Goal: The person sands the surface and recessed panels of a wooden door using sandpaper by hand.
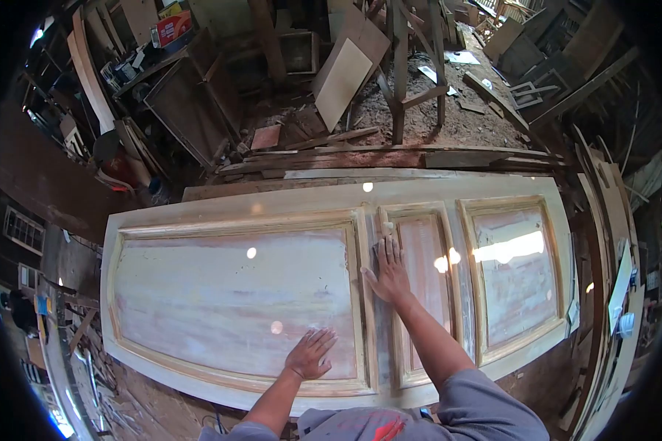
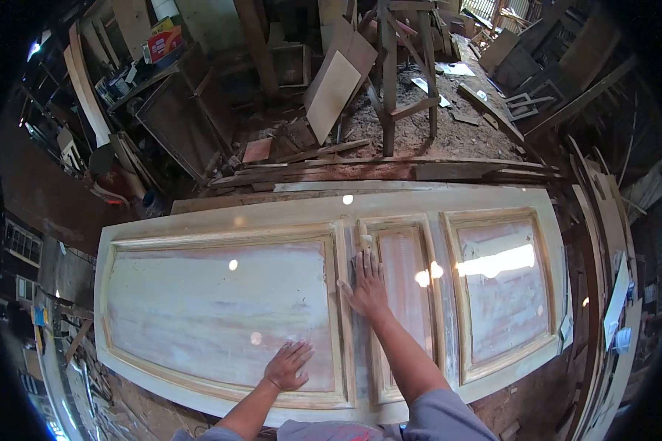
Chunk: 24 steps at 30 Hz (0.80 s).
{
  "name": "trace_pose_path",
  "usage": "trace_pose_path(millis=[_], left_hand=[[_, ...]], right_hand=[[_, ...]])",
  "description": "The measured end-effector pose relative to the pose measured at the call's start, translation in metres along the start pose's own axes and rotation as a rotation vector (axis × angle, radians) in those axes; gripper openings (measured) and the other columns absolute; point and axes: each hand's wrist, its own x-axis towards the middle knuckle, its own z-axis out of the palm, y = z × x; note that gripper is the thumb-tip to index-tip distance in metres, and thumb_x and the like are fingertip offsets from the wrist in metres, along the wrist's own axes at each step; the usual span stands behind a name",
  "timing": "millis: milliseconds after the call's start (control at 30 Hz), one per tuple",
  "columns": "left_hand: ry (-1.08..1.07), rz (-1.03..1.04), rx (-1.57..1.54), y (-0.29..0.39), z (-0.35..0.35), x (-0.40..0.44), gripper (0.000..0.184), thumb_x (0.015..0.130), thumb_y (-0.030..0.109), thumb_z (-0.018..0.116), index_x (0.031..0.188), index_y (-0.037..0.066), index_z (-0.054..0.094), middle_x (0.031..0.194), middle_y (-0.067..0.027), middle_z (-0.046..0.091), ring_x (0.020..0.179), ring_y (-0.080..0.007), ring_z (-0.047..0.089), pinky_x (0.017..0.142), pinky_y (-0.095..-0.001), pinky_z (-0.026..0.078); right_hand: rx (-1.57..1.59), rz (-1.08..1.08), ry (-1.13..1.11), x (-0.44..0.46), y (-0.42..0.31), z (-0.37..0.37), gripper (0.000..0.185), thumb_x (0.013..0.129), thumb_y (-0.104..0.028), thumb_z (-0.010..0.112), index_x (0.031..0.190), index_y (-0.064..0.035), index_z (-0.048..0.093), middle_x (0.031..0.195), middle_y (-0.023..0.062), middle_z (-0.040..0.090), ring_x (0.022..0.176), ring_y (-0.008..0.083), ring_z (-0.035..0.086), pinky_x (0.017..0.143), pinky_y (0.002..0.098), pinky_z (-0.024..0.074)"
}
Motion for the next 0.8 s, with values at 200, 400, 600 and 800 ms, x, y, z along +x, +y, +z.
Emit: trace_pose_path(millis=[200, 400, 600, 800], left_hand=[[-0.031, -0.005, 0.007, 0.004, -0.006, 0.002, 0.082, 0.085, 0.029, 0.077, 0.163, 0.013, 0.055, 0.171, -0.0097, 0.053, 0.16, -0.03, 0.047, 0.134, -0.0565, 0.033], [-0.021, -0.009, -0.026, 0.005, -0.005, 0.003, 0.08, 0.087, 0.028, 0.076, 0.163, 0.012, 0.054, 0.171, -0.0099, 0.053, 0.16, -0.0296, 0.046, 0.134, -0.0556, 0.035], [0.011, -0.024, 0.021, 0.001, -0.005, 0.0, 0.08, 0.087, 0.028, 0.075, 0.163, 0.012, 0.055, 0.169, -0.0105, 0.055, 0.16, -0.0304, 0.047, 0.133, -0.0548, 0.036], [0.018, -0.054, -0.018, -0.004, -0.003, 0.0, 0.08, 0.088, 0.028, 0.072, 0.164, 0.01, 0.053, 0.17, -0.0111, 0.053, 0.16, -0.0303, 0.046, 0.134, -0.054, 0.035]], right_hand=[[0.04, 0.054, 0.063, 0.022, -0.006, -0.001, 0.107, 0.108, -0.071, 0.049, 0.178, 0.0034, 0.015, 0.186, 0.0271, 0.013, 0.174, 0.0409, 0.008, 0.14, 0.0574, 0.0092], [0.013, -0.049, 0.027, -0.017, -0.006, 0.014, 0.102, 0.111, -0.067, 0.046, 0.177, 0.0043, 0.017, 0.185, 0.027, 0.018, 0.174, 0.0393, 0.011, 0.141, 0.056, 0.0077], [0.018, 0.03, 0.126, 0.024, -0.009, 0.017, 0.085, 0.115, -0.049, 0.045, 0.176, 0.0041, 0.02, 0.184, 0.0265, 0.023, 0.173, 0.0403, 0.014, 0.14, 0.0603, 0.0038], [0.038, 0.115, 0.235, -0.005, 0.005, 0.024, 0.069, 0.114, -0.026, 0.049, 0.174, 0.0034, 0.029, 0.181, 0.0266, 0.029, 0.169, 0.0449, 0.026, 0.137, 0.0645, 0.0158]])
